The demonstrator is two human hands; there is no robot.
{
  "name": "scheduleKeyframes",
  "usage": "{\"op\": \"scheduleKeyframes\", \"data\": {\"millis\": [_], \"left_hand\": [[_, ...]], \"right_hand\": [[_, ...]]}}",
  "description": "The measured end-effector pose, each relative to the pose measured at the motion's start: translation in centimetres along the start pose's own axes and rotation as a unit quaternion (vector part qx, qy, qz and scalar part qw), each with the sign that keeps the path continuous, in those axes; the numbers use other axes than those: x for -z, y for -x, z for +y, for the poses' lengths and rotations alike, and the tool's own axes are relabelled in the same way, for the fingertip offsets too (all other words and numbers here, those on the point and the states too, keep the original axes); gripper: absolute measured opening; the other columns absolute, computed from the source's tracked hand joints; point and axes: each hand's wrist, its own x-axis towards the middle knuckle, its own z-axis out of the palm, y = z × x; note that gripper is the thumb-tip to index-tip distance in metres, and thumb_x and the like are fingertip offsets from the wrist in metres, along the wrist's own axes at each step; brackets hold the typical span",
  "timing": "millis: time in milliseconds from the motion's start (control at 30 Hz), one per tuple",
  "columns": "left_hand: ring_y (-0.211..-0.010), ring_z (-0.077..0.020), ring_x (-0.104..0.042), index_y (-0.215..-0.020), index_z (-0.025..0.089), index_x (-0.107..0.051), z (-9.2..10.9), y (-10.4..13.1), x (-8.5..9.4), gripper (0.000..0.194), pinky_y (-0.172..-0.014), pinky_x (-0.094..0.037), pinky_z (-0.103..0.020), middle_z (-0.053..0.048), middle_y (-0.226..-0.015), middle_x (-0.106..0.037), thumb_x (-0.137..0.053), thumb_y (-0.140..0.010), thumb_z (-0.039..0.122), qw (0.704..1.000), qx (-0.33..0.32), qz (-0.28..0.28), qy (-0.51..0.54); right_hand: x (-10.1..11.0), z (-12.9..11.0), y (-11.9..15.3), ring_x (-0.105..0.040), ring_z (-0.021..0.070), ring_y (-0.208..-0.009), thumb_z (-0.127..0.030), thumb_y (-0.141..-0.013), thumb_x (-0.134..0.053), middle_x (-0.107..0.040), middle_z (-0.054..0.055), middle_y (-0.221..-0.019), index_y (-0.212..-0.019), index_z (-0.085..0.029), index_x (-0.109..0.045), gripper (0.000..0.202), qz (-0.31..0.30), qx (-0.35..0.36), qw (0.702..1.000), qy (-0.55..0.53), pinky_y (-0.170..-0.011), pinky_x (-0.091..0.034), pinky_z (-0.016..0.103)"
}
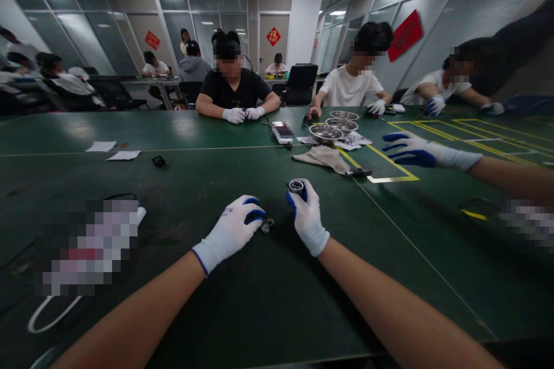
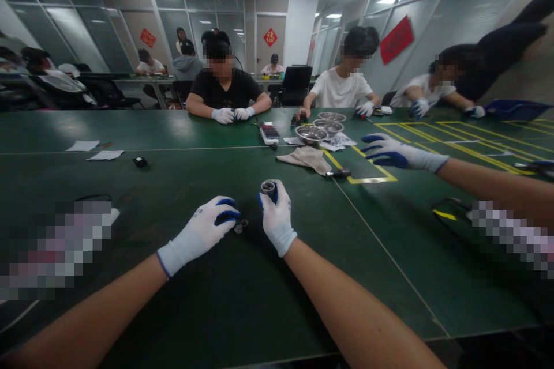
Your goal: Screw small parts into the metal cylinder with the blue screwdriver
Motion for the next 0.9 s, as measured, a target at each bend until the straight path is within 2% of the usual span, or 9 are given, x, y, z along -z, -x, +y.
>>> {"op": "scheduleKeyframes", "data": {"millis": [167,267,367,533,633,767,900], "left_hand": [[-0.114,-0.0276,-0.069,-0.112,0.018,-0.073,-0.6,-0.1,0.7,0.025,-0.107,-0.053,-0.048,-0.01,-0.12,-0.074,-0.063,-0.09,0.026,0.992,0.048,0.036,0.11],[-0.106,-0.0257,-0.072,-0.11,0.017,-0.07,-0.7,-0.1,1.4,0.023,-0.101,-0.057,-0.045,-0.009,-0.112,-0.076,-0.058,-0.094,0.029,0.983,0.044,0.047,0.169],[-0.104,-0.0249,-0.071,-0.11,0.019,-0.069,-0.6,0.1,1.6,0.021,-0.099,-0.057,-0.044,-0.008,-0.11,-0.076,-0.06,-0.093,0.027,0.989,0.016,0.051,0.137],[-0.109,-0.0262,-0.068,-0.109,0.02,-0.072,-0.1,0.4,0.5,0.017,-0.1,-0.055,-0.047,-0.008,-0.113,-0.075,-0.065,-0.093,0.022,0.996,-0.082,-0.013,-0.014],[-0.111,-0.0278,-0.066,-0.105,0.02,-0.072,-0.2,0.3,-0.1,0.014,-0.1,-0.054,-0.05,-0.008,-0.113,-0.075,-0.064,-0.094,0.019,0.991,-0.111,-0.025,-0.072],[-0.112,-0.0281,-0.065,-0.105,0.02,-0.071,-0.6,0.2,-0.2,0.015,-0.102,-0.053,-0.051,-0.008,-0.114,-0.075,-0.065,-0.092,0.018,0.993,-0.102,-0.005,-0.057],[-0.114,-0.0277,-0.066,-0.119,0.021,-0.068,-0.5,0.4,0.0,0.03,-0.103,-0.054,-0.05,-0.01,-0.119,-0.073,-0.066,-0.089,0.02,0.995,-0.073,0.059,0.021]], "right_hand": [[0.1,0.0,0.0,-0.061,0.0228,-0.08,-0.036,-0.08,-0.057,-0.067,0.003,-0.082,-0.086,-0.023,-0.061,0.015,-0.005,0.006,1.0,0.003,-0.077,-0.049,0.036],[0.1,-0.1,0.0,-0.062,0.0234,-0.081,-0.037,-0.079,-0.057,-0.068,0.003,-0.083,-0.086,-0.023,-0.061,0.016,-0.005,0.002,1.0,0.007,-0.078,-0.05,0.037],[0.1,0.0,0.0,-0.062,0.0243,-0.083,-0.038,-0.079,-0.057,-0.069,0.004,-0.085,-0.086,-0.023,-0.062,0.017,-0.008,-0.002,1.0,0.009,-0.08,-0.051,0.039],[-0.1,0.0,0.1,-0.062,0.0241,-0.083,-0.036,-0.077,-0.056,-0.068,0.004,-0.084,-0.086,-0.024,-0.06,0.016,-0.019,0.008,1.0,0.014,-0.08,-0.05,0.038],[-0.1,-0.2,0.3,-0.062,0.0237,-0.081,-0.036,-0.079,-0.056,-0.067,0.003,-0.082,-0.086,-0.024,-0.06,0.014,-0.04,0.019,0.999,0.016,-0.076,-0.05,0.037],[0.0,-0.8,0.6,-0.063,0.0234,-0.081,-0.032,-0.081,-0.058,-0.068,0.003,-0.083,-0.089,-0.024,-0.06,0.012,-0.083,0.044,0.995,0.016,-0.075,-0.052,0.036],[0.0,-2.1,1.2,-0.066,0.0236,-0.086,-0.028,-0.084,-0.06,-0.069,0.005,-0.092,-0.098,-0.023,-0.063,0.015,-0.108,0.102,0.988,0.03,-0.082,-0.055,0.039]]}}
